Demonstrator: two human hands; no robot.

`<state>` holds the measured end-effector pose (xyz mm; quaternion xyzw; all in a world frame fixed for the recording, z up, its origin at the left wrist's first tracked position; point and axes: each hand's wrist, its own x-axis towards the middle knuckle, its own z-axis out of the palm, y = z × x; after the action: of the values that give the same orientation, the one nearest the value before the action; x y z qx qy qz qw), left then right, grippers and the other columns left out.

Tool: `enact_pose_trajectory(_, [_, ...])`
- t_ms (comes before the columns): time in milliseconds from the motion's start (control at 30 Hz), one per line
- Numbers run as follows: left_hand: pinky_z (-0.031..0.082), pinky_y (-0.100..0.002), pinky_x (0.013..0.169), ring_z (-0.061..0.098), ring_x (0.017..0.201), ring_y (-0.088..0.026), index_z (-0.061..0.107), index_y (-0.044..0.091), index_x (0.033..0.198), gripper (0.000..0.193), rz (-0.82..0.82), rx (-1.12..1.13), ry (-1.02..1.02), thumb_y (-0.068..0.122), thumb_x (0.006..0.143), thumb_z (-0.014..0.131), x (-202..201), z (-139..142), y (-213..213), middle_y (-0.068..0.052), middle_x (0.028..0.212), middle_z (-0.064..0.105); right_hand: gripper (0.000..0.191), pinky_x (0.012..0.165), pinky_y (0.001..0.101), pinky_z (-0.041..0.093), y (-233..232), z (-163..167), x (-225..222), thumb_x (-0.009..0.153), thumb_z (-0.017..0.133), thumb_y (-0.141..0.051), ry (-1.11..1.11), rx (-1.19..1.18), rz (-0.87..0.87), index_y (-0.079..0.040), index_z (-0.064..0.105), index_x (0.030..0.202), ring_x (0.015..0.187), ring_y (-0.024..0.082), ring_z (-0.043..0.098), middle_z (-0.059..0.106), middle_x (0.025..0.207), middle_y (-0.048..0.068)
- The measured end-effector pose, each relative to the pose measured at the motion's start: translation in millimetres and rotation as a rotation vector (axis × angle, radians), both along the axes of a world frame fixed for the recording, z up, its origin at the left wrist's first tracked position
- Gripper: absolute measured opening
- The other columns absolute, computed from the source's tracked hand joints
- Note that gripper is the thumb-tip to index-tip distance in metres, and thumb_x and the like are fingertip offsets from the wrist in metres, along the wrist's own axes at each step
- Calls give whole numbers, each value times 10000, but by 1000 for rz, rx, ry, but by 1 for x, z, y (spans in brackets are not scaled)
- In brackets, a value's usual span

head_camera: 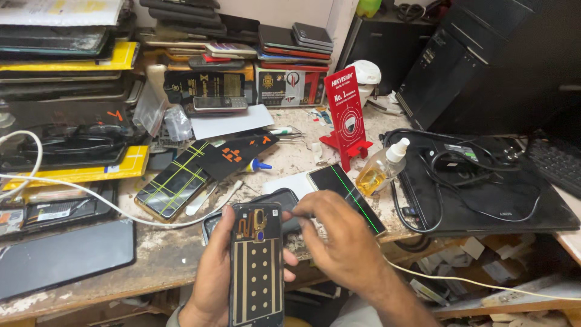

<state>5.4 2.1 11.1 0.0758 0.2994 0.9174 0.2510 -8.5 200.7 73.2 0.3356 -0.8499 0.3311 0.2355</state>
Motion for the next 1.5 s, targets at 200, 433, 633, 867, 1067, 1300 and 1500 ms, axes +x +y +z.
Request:
enact_pose_trajectory(200, [649, -347, 657, 768, 707, -290, 542, 7, 1442, 869, 20, -17, -49, 665, 987, 203, -2, -2, 0, -237, 849, 759, 227, 883, 390, 537, 4, 6, 11, 824, 690, 39, 8, 25, -11, -13, 633, 1037, 1028, 306, 691, 683, 1058, 125])
enact_pose_trajectory(433, [640, -338, 620, 774, 698, -281, 523, 41, 1466, 854, 31, -39, -65, 670, 987, 199, -2, 0, -1, -221, 842, 762, 240, 871, 343, 566, 0, 24, 19, 852, 710, 60, 49, -92, 35, -21, 638, 1067, 1005, 253, 715, 698, 1055, 103])
enact_pose_trajectory(633, [633, -334, 680, 754, 745, -248, 379, 144, 1583, 760, 68, -68, 9, 612, 1005, 219, 0, 1, 3, -182, 929, 743, 237, 872, 330, 579, -12, 26, 17, 876, 735, 50, 52, -111, 113, -30, 638, 1076, 1010, 240, 725, 703, 1059, 96])
enact_pose_trajectory(867, [639, -357, 690, 744, 800, -234, 347, 158, 1615, 741, 125, -70, -7, 555, 998, 239, 4, 6, 3, -126, 988, 713, 233, 847, 324, 584, -15, 22, 14, 871, 730, 54, 36, -95, 145, -25, 631, 1067, 989, 238, 727, 698, 1051, 103])
enact_pose_trajectory(1067, [634, -340, 688, 732, 780, -205, 379, 167, 1580, 736, 133, -137, 9, 590, 988, 269, 4, 2, 6, -142, 907, 724, 220, 763, 323, 555, -17, 23, 15, 900, 793, -32, 77, 9, 13, -35, 659, 1074, 878, 226, 716, 703, 965, 81])
enact_pose_trajectory(1300, [635, -337, 679, 734, 782, -203, 408, 153, 1559, 745, 121, -130, -12, 605, 978, 297, 3, -3, 7, -142, 942, 715, 291, 795, 381, 544, -12, 43, 13, 838, 696, -15, 131, 81, 227, -14, 606, 1115, 940, 315, 678, 661, 1026, 166])
enact_pose_trajectory(1500, [637, -356, 666, 733, 784, -224, 414, 171, 1583, 760, 136, -112, -7, 589, 959, 302, 2, 2, 7, -121, 1032, 704, 258, 789, 360, 540, -17, 47, 14, 941, 722, -71, -16, 104, 47, -89, 643, 1186, 899, 229, 710, 698, 978, 75])
